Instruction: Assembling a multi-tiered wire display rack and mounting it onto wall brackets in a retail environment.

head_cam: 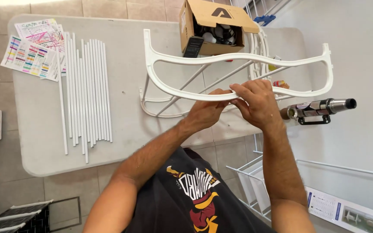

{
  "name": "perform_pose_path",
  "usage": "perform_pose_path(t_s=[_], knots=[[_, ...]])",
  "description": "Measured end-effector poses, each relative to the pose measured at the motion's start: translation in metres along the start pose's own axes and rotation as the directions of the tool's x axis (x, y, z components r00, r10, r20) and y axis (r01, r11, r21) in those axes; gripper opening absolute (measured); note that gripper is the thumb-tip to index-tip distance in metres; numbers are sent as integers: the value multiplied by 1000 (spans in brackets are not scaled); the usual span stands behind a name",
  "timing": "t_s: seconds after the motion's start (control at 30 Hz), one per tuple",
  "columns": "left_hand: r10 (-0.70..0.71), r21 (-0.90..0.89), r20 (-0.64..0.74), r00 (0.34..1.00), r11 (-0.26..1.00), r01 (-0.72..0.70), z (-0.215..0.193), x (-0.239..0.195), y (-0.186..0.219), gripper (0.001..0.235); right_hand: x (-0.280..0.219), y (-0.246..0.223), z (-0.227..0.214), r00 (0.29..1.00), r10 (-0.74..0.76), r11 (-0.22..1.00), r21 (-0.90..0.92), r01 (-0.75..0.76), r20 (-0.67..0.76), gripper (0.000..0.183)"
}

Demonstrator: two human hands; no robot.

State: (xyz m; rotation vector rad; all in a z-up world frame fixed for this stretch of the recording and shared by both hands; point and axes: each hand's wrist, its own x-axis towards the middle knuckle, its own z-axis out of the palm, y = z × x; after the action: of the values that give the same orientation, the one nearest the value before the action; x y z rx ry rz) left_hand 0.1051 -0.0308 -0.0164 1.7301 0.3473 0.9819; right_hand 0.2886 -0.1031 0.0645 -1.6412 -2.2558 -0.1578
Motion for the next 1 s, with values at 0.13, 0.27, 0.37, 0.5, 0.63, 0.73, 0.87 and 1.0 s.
perform_pose_path(t_s=[0.13,0.27,0.37,0.5,0.63,0.73,0.87,1.0], knots=[[-26,-6,82,996,1000,27,-4,8,4,21,4,-1,-4,1000,-16,1000,10,16,21,38],[-9,-82,104,995,997,18,-9,15,18,18,7,-6,-4,999,-30,999,-11,30,31,39],[-7,-156,119,993,987,25,-6,21,30,28,5,-8,-1,997,-70,994,-87,73,32,56],[-88,-161,9,996,983,89,6,24,44,49,2,-8,4,996,-84,988,-129,84,8,60],[-199,-241,-192,961,959,150,21,28,55,53,-5,0,14,993,-117,980,-164,113,-16,75],[-196,-195,-284,938,970,143,50,21,15,40,-1,-7,4,996,-77,997,20,78,-46,89],[-264,-244,-327,907,951,189,60,16,-1,31,-5,-4,3,994,-95,993,62,99,-55,95],[-294,-301,-283,913,931,206,58,8,-15,23,-3,-3,-6,995,-102,986,129,104,-24,89]])
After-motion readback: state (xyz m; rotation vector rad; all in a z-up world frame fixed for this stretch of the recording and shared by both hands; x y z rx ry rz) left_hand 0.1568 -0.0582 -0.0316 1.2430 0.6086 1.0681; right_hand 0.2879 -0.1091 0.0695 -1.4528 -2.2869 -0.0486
